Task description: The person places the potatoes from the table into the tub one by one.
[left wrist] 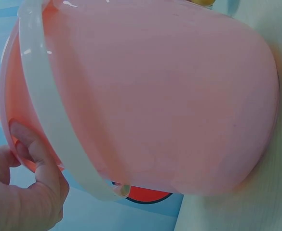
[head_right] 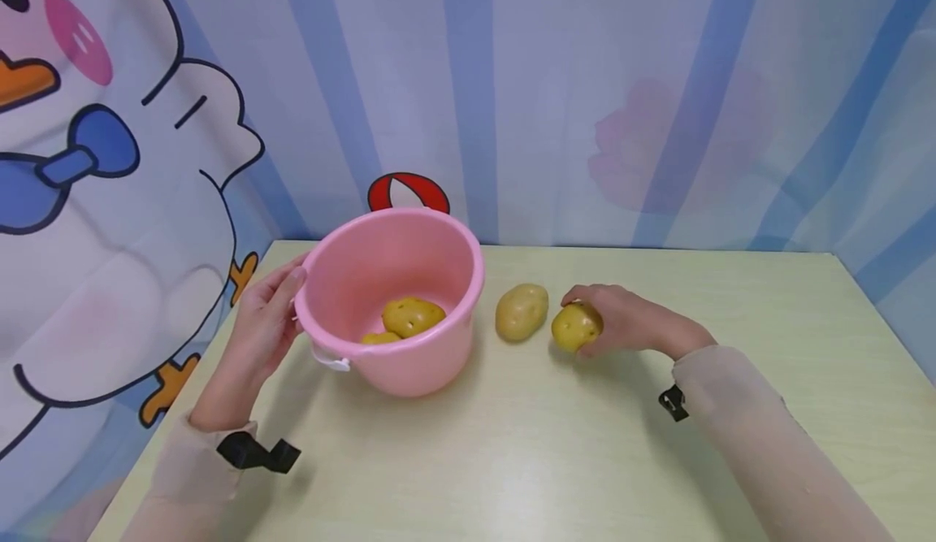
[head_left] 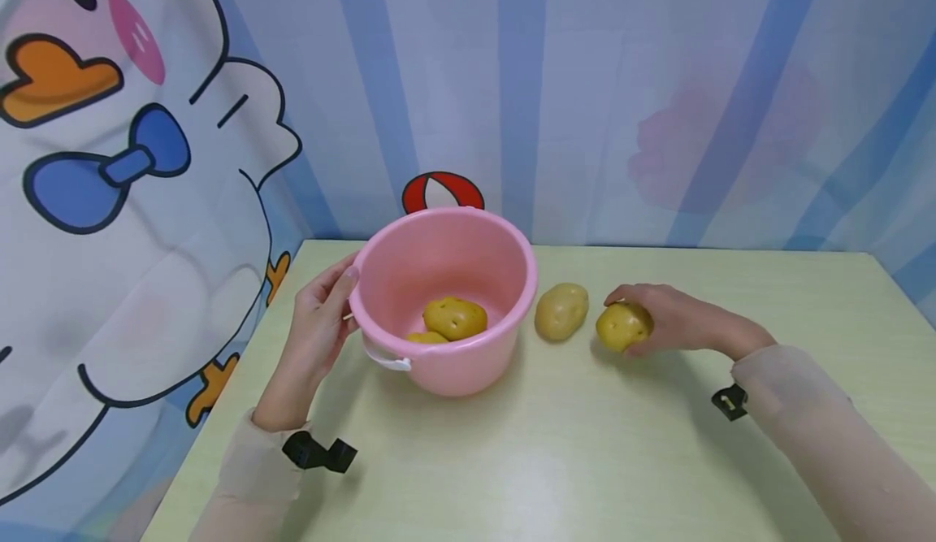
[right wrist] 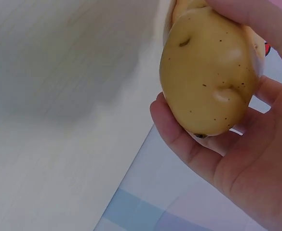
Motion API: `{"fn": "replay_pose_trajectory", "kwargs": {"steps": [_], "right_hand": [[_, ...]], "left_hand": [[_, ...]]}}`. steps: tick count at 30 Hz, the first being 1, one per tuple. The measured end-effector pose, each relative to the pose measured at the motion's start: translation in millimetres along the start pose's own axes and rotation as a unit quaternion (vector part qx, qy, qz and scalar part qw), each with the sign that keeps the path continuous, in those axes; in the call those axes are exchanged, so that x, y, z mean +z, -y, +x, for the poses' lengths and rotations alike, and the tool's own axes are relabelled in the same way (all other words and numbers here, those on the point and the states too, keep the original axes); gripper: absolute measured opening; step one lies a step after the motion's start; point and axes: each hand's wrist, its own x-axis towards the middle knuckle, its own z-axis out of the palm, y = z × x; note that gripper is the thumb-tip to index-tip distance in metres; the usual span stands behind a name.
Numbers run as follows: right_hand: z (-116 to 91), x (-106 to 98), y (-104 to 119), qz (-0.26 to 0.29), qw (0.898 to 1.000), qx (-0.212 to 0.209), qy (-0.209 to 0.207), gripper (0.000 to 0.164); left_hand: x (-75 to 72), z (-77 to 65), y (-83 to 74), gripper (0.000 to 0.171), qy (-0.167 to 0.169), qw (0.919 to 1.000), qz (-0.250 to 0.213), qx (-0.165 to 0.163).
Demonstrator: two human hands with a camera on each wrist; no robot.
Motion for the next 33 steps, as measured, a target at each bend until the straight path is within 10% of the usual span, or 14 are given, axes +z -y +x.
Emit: {"fn": "replay_pose_trajectory", "kwargs": {"steps": [33], "right_hand": [[5.5,-36.3,41.9,0.004,0.999,-0.021,-0.035,0.061]], "left_hand": [[1.4,0.9,1.5,0.05,-0.001,1.0,0.001,0.007]]}}
